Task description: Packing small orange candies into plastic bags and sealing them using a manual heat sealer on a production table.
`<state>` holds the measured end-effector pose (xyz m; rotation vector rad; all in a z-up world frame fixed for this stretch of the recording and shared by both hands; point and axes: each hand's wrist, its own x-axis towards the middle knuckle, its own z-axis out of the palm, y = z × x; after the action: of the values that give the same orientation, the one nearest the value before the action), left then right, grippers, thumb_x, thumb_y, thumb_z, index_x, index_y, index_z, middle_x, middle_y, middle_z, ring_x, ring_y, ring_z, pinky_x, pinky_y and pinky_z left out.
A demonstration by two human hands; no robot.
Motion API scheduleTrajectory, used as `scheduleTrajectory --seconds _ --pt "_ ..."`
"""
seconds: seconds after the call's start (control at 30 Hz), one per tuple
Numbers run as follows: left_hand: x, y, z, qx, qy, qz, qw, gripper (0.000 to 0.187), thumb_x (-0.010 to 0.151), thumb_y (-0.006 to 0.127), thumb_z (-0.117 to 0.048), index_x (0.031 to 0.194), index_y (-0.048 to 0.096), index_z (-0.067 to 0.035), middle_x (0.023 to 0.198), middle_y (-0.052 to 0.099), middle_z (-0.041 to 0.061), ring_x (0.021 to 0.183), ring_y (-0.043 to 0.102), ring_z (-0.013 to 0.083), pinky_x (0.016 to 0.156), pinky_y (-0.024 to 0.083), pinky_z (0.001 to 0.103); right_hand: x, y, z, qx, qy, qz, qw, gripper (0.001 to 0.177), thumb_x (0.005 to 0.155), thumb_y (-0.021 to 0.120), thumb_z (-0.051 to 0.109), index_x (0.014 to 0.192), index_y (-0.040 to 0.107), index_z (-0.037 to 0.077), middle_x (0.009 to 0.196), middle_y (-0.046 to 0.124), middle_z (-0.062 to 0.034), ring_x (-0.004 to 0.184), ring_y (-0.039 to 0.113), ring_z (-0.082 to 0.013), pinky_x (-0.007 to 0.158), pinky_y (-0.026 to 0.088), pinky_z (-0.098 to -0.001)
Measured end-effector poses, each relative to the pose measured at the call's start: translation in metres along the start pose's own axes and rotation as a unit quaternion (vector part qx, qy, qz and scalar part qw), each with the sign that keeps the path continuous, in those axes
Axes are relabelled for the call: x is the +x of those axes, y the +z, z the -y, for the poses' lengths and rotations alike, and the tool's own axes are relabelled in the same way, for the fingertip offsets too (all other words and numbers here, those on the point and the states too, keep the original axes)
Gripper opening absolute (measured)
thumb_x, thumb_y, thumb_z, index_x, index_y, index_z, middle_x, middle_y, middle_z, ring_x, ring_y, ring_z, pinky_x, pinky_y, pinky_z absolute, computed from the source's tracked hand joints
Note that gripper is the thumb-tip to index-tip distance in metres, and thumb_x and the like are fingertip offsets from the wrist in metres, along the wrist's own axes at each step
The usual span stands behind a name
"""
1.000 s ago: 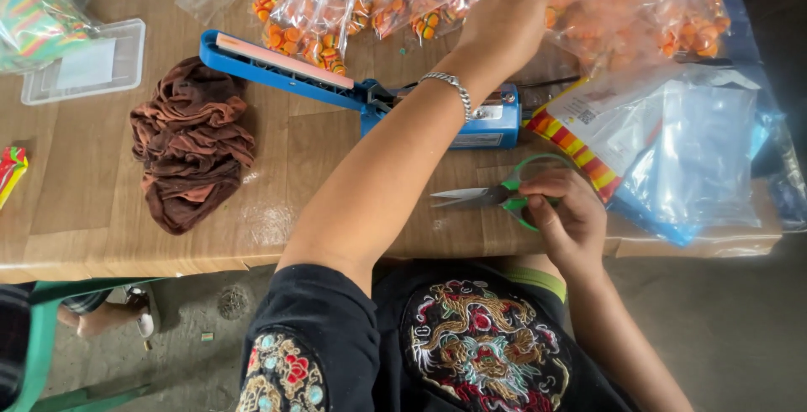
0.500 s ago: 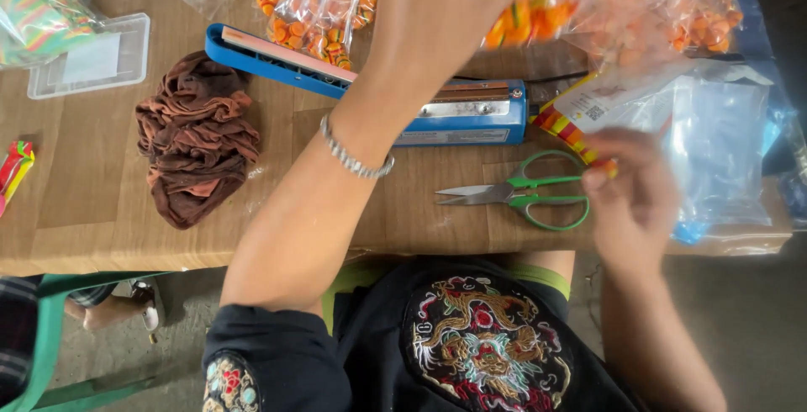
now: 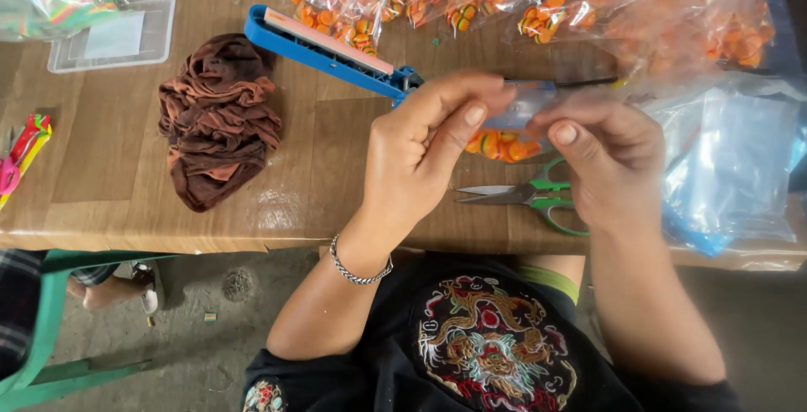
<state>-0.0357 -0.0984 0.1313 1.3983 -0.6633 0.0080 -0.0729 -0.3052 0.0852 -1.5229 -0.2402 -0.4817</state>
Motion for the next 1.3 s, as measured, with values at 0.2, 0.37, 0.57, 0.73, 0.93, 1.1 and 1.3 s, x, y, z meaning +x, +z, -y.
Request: scheduleTrajectory --seconds 0.2,0.37,0.57,0.73,0.93,1.1,1.3 --pt "-0.011 -0.011 0.003 0.162 0.095 -0.033 0.982 0.013 0.105 0.061 -0.013 0.107 0.071 -0.005 0.108 0.072 0.010 0.106 0.072 0.0235 0.097 0.062 0.034 -0.010 -0.006 0.022 -0.201 -0.017 0.070 0.977 0.026 0.106 0.059 0.023 0.106 0.071 0.000 0.104 0.072 -0.0144 0.096 0.068 -0.0235 0.092 0.052 -0.0333" --pt "-0.012 -0.019 0.026 0.286 0.112 -0.026 0.951 0.006 0.101 0.067 -0.006 0.102 0.072 -0.006 0.099 0.075 0.004 0.093 0.069 0.0189 0.087 0.057 0.033 -0.006 -0.011 0.018 -0.324 -0.004 0.145 0.935 0.018 0.105 0.063 0.014 0.103 0.077 0.003 0.103 0.077 -0.0053 0.095 0.068 -0.0197 0.092 0.051 -0.0320" --pt "0.008 -0.027 0.069 0.401 0.141 -0.042 0.904 0.002 0.098 0.072 -0.020 0.096 0.073 -0.020 0.077 0.063 0.002 0.075 0.069 0.0295 0.068 0.061 0.041 0.012 -0.018 -0.017 -0.328 0.000 0.105 0.939 0.016 0.105 0.074 0.011 0.093 0.077 0.001 0.079 0.068 -0.0153 0.074 0.064 -0.0302 0.074 0.051 -0.0420" --pt "0.045 -0.027 0.093 0.502 0.166 -0.031 0.848 0.013 0.095 0.072 -0.018 0.084 0.065 -0.019 0.072 0.055 0.000 0.070 0.061 0.0280 0.055 0.050 0.040 0.047 -0.032 -0.039 -0.382 0.015 0.114 0.917 0.011 0.104 0.076 0.012 0.097 0.076 0.005 0.086 0.070 -0.0106 0.081 0.064 -0.0256 0.072 0.049 -0.0378" --pt "0.073 -0.024 0.124 0.574 0.114 0.004 0.811 0.019 0.090 0.076 -0.008 0.074 0.067 -0.012 0.073 0.062 0.003 0.074 0.065 0.0278 0.047 0.049 0.038 0.073 -0.035 -0.054 -0.403 0.104 0.129 0.900 0.016 0.103 0.074 0.025 0.095 0.074 0.010 0.091 0.067 -0.0006 0.082 0.058 -0.0170 0.073 0.040 -0.0338" --pt "0.081 -0.021 0.139 0.634 0.069 0.027 0.770 0.035 0.087 0.082 -0.007 0.061 0.059 -0.012 0.060 0.054 0.002 0.063 0.063 0.0257 0.041 0.049 0.037 0.084 -0.033 -0.059 -0.395 0.128 0.141 0.899 0.017 0.104 0.073 0.024 0.092 0.077 0.013 0.085 0.064 -0.0015 0.078 0.058 -0.0158 0.071 0.041 -0.0329" --pt "0.087 -0.018 0.142 0.656 -0.001 0.063 0.752 0.043 0.070 0.068 0.020 0.057 0.045 -0.014 0.054 0.042 0.001 0.054 0.045 0.0205 0.040 0.036 0.033 0.095 -0.030 -0.062 -0.379 0.211 0.151 0.888 0.021 0.102 0.067 0.031 0.092 0.078 0.017 0.086 0.061 -0.0011 0.080 0.057 -0.0155 0.075 0.039 -0.0319"
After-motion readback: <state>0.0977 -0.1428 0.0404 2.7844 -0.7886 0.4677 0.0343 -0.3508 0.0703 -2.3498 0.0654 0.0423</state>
